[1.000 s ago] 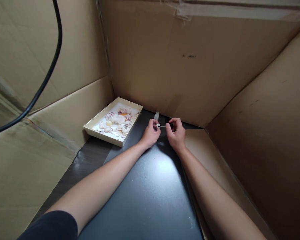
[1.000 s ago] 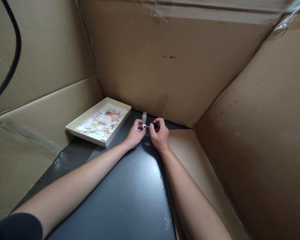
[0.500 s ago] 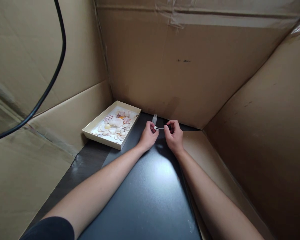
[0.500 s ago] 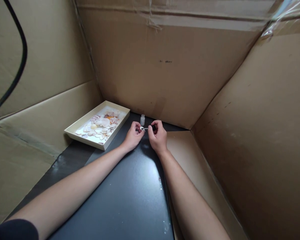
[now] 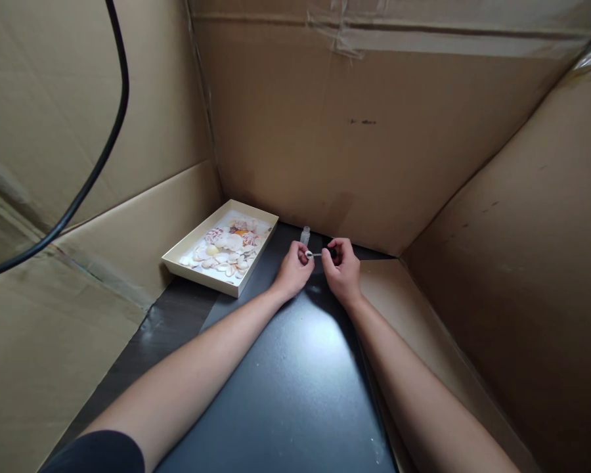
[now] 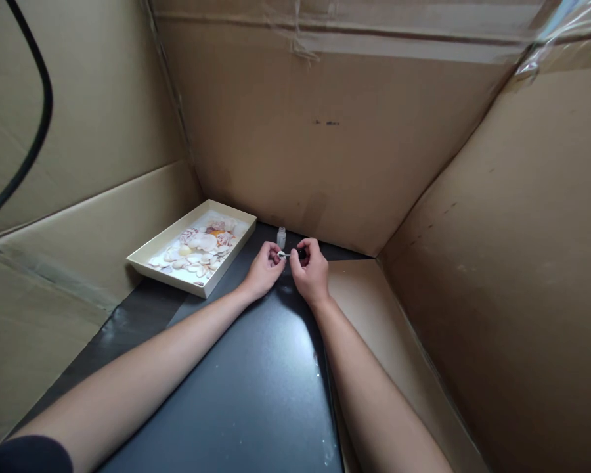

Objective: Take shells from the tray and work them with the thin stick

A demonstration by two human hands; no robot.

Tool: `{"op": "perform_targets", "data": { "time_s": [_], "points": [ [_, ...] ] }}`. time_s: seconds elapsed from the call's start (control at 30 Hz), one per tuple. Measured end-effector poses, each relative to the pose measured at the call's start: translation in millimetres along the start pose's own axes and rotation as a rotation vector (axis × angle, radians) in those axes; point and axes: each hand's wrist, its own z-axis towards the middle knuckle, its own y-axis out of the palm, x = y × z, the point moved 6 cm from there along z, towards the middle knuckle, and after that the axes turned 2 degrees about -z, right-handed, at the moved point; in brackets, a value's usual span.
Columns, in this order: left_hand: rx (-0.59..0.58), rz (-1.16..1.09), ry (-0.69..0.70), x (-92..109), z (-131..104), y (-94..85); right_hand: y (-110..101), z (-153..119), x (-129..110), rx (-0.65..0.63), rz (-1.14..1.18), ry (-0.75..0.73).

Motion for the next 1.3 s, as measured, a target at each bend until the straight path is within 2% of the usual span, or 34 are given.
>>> {"op": "perform_targets", "data": {
  "time_s": [0.43,0.93,1.3],
  "points": [
    [-0.019,0.000,-0.002,-0.1,0.3,0.7,-1.6,-0.8,-0.8,0.011,-0.016,-0.001],
    [0.014,-0.045,-0.010,5.6,-0.4,-1.7,-2.0,-0.8,-4.8,-0.006,-0.019,-0.015],
    [0.017,-0.032,-0.012,0.0,2.4,-3.1,-0.4,0.3,-2.3,0.010,-0.040,0.015]
  ]
}}
